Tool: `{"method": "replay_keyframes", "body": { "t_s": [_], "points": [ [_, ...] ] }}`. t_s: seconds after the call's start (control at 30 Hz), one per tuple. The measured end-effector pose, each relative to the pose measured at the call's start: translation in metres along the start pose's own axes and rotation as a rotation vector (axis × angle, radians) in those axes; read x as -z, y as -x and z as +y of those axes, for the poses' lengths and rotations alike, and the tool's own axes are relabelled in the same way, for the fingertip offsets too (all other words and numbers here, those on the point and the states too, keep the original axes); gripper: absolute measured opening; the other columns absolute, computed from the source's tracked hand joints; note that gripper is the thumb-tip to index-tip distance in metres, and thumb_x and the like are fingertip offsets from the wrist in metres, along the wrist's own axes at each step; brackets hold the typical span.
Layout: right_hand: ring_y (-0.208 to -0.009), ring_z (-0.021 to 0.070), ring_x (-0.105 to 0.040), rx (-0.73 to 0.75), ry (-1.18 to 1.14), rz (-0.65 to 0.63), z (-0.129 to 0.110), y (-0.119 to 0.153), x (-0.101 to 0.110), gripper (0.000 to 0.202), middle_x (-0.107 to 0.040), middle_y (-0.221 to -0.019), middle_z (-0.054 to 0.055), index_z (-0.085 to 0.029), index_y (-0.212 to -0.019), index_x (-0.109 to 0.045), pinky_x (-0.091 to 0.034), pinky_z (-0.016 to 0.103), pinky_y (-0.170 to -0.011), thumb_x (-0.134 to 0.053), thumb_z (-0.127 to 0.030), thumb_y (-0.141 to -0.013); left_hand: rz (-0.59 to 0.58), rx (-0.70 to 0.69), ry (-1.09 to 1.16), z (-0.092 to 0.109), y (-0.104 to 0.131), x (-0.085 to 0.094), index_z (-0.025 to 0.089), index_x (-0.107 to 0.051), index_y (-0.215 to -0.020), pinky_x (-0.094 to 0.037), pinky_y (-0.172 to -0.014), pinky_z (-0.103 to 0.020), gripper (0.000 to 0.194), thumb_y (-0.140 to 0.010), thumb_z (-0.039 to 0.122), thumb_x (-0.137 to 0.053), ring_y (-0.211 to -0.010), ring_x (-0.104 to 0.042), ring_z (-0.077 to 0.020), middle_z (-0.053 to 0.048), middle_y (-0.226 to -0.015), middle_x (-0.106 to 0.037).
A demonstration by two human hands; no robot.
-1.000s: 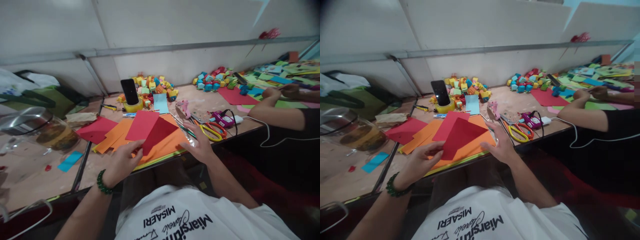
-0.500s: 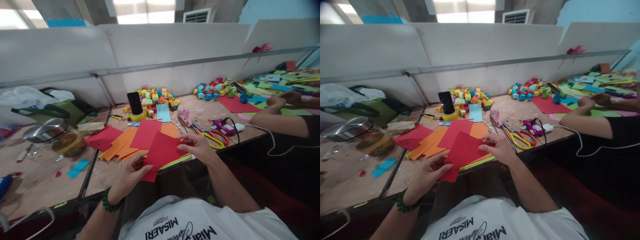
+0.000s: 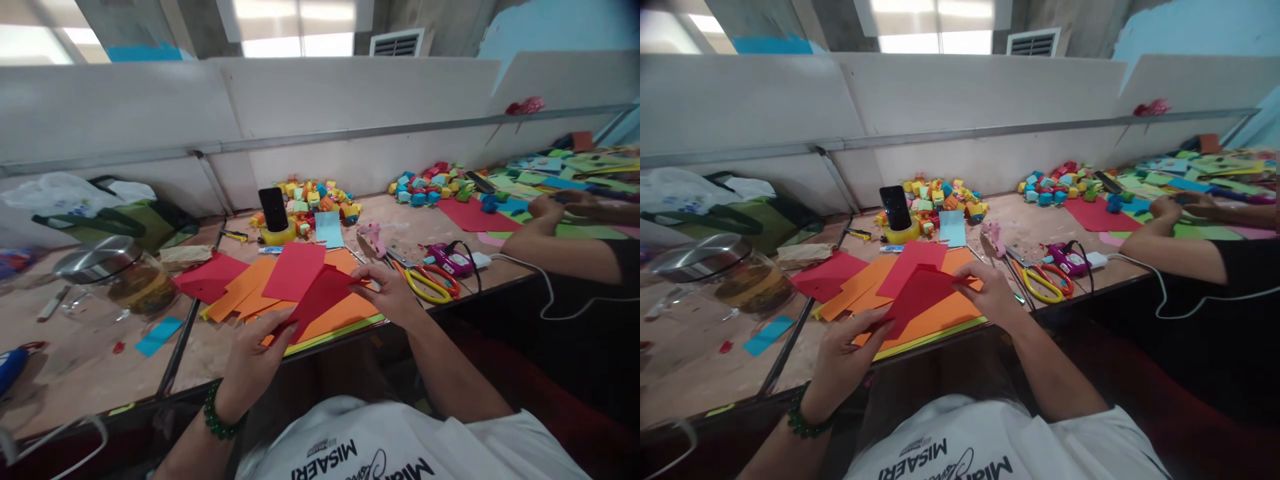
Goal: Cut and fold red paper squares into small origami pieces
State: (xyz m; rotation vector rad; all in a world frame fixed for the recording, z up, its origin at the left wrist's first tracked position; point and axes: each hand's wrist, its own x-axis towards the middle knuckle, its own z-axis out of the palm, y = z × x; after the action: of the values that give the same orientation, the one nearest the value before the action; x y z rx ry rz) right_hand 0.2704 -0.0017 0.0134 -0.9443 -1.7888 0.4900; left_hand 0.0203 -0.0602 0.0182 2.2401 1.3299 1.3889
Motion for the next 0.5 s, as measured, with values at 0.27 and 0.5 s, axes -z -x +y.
{"method": "replay_keyframes", "body": {
  "t_s": [0.27, 0.5],
  "points": [
    [-0.093, 0.0221, -0.062, 0.275, 0.364, 0.080, 0.017, -0.002, -0.011, 0.014, -0.070, -0.095, 0.007, -0.023, -0.087, -0.066, -0.050, 0.039, -0.085, -0.056, -0.013, -0.085, -0.043, -0.442, -0.530, -0.041, 0.012, -0.016, 0.021, -0.063, -0.123, -0.052, -0.089, -0.033, 0.041, -0.086, 0.004, -0.054, -0.102, -0.066, -0.0219, -0.009, -0.113, -0.071],
    [-0.095, 0.0225, -0.060, 0.053, 0.402, -0.333, 0.044, 0.018, -0.017, 0.028, -0.071, -0.097, 0.009, -0.016, -0.098, -0.068, -0.048, 0.039, -0.088, -0.044, -0.007, -0.087, -0.460, -0.309, -0.537, -0.044, 0.012, -0.038, 0.016, -0.067, -0.113, -0.054, -0.087, -0.041, 0.028, -0.091, 0.027, -0.056, -0.103, -0.061, -0.0279, -0.015, -0.117, -0.066]
  ]
}}
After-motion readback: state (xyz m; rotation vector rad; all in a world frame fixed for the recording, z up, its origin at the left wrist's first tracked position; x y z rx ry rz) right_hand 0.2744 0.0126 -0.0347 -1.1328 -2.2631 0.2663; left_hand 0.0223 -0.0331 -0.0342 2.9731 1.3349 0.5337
